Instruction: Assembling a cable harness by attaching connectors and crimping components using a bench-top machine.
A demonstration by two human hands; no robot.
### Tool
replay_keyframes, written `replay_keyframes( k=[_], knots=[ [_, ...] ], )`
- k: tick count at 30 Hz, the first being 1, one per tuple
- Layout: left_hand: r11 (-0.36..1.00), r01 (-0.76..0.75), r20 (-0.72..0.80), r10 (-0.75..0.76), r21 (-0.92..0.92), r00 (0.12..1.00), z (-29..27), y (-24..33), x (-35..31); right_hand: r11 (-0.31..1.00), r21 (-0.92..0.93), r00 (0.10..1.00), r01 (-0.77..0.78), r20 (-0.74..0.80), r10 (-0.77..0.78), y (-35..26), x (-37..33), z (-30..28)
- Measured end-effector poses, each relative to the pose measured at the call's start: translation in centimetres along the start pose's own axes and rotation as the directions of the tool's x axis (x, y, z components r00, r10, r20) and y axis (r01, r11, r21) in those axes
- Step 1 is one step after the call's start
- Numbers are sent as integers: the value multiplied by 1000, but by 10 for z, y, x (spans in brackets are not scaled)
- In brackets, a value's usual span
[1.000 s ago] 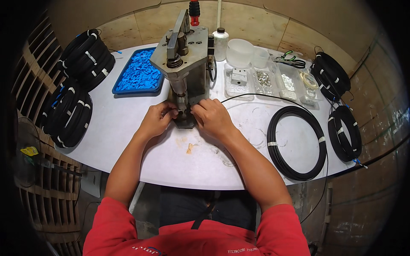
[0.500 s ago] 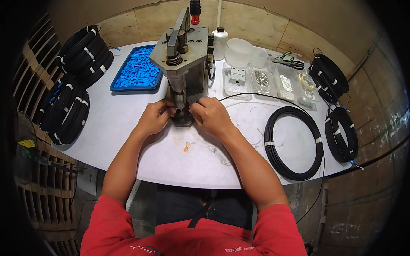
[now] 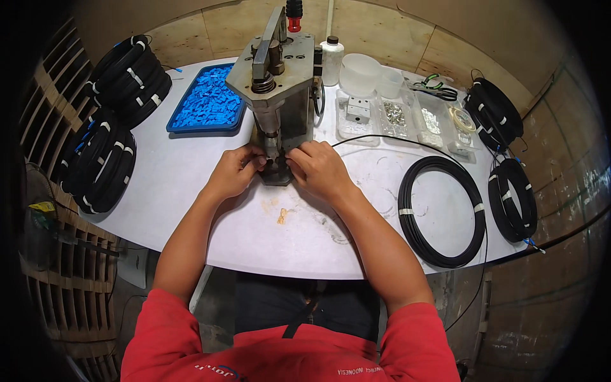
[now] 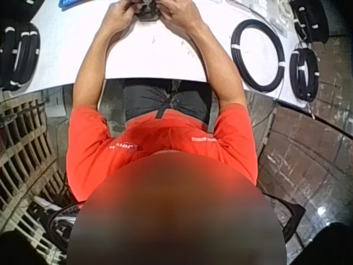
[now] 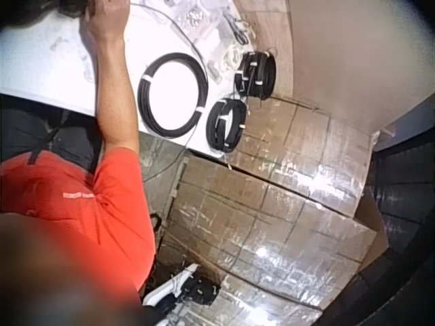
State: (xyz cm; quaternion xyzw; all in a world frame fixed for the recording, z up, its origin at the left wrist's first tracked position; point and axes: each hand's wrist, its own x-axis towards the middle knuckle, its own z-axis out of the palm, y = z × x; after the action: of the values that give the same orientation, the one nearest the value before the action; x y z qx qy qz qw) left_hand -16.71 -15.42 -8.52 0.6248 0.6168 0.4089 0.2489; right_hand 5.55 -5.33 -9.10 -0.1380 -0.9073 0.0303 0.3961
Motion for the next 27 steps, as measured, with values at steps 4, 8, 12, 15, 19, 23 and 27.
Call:
replay_keyframes(
  k=[4, 8, 12, 15, 19, 23, 27],
  knots=[
    [1000, 12, 0, -12, -6, 1000, 0, -2, 0, 1000, -13, 1000, 3, 5, -3, 0, 1, 1],
    [1000, -13, -34, 13, -11, 999, 0, -5, -1, 1000, -8, 1000, 12, -3, -12, -1, 1, 2],
    [1000, -15, -30, 15, -6, 999, 1, -3, -1, 1000, -8, 1000, 8, -14, -8, -1, -1, 3],
    [1000, -14, -33, 13, -4, 999, 1, -3, -1, 1000, -10, 1000, 15, -4, -15, -1, 0, 3],
    [1000, 9, -17, -9, -2, 1000, -1, -1, -1, 1000, -13, 1000, 18, -2, -18, -1, 0, 2],
    [1000, 12, -6, -12, -15, 1000, -2, 2, 1, 1000, -12, 1000, 10, 2, -10, 0, -1, 1],
    [999, 23, 29, -25, 46, 999, -6, 7, 3, 1000, -11, 1000, 22, -6, -22, 1, -1, 1]
  ],
)
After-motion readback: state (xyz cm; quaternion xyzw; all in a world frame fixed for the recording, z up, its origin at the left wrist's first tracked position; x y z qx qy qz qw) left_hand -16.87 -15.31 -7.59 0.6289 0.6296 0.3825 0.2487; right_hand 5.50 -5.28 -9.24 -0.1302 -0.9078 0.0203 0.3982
